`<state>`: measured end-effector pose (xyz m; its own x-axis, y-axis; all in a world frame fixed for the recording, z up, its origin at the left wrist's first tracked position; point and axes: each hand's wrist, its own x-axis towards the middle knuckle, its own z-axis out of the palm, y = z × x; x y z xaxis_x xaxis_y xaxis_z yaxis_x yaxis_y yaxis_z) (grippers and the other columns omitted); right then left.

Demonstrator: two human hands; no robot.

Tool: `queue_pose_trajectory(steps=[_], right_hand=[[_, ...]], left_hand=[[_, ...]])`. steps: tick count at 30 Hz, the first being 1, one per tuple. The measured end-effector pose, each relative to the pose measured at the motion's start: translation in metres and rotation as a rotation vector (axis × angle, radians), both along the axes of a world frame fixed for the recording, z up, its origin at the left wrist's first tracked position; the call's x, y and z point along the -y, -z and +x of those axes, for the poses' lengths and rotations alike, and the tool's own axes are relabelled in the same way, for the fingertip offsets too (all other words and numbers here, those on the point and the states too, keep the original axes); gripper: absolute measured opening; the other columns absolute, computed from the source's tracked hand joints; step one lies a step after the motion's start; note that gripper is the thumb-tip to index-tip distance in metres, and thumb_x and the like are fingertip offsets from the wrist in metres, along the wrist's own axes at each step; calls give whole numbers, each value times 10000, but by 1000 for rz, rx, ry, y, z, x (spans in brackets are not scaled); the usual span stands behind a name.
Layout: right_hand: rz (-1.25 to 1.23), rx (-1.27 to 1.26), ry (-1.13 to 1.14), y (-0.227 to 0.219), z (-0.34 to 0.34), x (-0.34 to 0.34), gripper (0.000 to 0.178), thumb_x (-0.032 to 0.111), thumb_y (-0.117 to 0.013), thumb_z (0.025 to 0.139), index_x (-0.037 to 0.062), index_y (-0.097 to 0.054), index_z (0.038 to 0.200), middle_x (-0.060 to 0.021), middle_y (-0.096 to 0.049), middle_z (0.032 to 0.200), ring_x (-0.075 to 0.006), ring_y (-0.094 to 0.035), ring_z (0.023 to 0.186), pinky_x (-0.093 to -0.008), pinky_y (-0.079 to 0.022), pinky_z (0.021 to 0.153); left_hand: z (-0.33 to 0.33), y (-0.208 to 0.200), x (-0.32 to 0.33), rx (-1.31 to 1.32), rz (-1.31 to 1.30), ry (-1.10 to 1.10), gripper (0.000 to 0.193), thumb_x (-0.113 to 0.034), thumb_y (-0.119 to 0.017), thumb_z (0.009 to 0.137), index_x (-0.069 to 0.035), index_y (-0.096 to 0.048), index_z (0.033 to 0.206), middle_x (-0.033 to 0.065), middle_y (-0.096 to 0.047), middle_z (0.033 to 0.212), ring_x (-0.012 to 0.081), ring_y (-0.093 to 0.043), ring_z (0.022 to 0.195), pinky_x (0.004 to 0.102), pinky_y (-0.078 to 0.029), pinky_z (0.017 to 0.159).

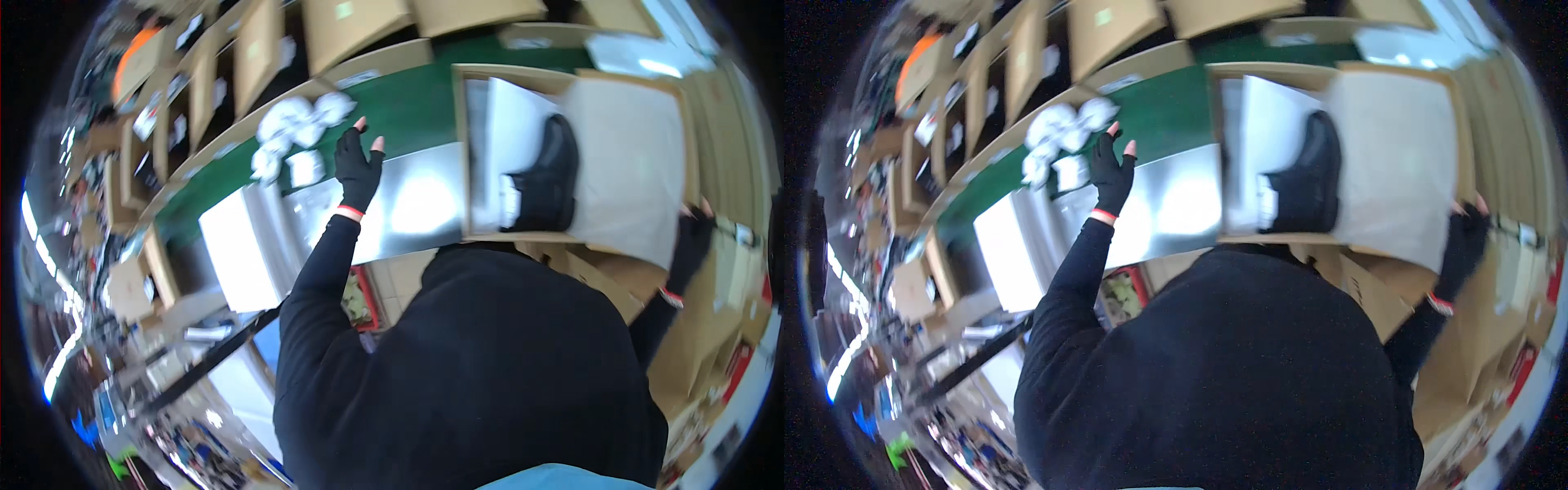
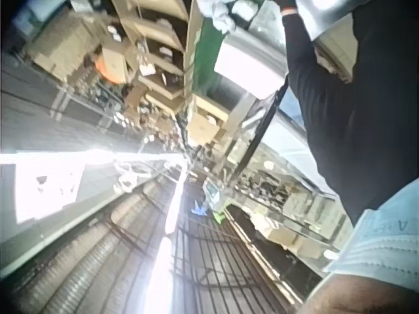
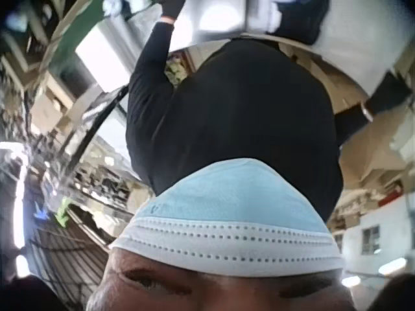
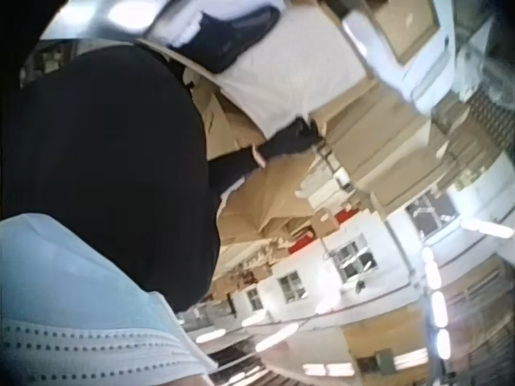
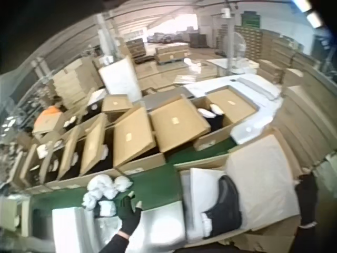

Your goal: The person places a pair of black shoes into a cardboard box lined with white tissue paper. They add crumpled white paper fillers to secure the shoes, fold the tissue paper over the contents, and close the box. The process is repeated for multiple pairs of shoes on a conveyor belt.

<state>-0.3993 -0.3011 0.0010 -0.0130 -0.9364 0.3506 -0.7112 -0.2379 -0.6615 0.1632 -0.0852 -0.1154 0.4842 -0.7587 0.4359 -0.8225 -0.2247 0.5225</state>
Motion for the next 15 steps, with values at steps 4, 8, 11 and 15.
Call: queue_pose_trajectory(steps=[4, 8, 11, 15], right_hand=[[-18, 1, -1, -28, 36, -7, 445, 145, -676, 885, 62, -540, 1300, -76, -630, 1073, -138, -577, 915, -294, -476, 844], [-15, -66, -276, -34, 104, -14, 466, 7, -606, 892, 65, -501, 1342, -84, -628, 1135, -142, -594, 1050, -301, -481, 885], [39, -32, -426, -25, 163, -39, 516, -58, -594, 861, 20, -468, 1355, -121, -592, 1272, -180, -575, 1156, -305, -439, 988], [362, -121, -655, -38, 256, -100, 629, 55, -719, 798, 16, -435, 1358, -78, -620, 1128, -188, -603, 1049, -321, -451, 960]], left_hand=[[116, 50, -99, 234, 495, -475, 773, -372, -754, 701, -55, -440, 1331, 161, -535, 1136, 356, -526, 1054, 469, -415, 923], [160, 92, -131, 240, 708, -399, 804, -434, -761, 649, -39, -462, 1282, 202, -575, 1147, 381, -558, 1081, 470, -455, 897], [169, 102, -115, -104, 521, -350, 712, -342, -738, 690, -21, -497, 1278, 220, -608, 1091, 393, -593, 1019, 438, -462, 918], [106, 33, -64, -949, 18, -74, 537, -325, -633, 899, 19, -474, 1279, 110, -582, 1010, 151, -609, 809, 273, -533, 582]])
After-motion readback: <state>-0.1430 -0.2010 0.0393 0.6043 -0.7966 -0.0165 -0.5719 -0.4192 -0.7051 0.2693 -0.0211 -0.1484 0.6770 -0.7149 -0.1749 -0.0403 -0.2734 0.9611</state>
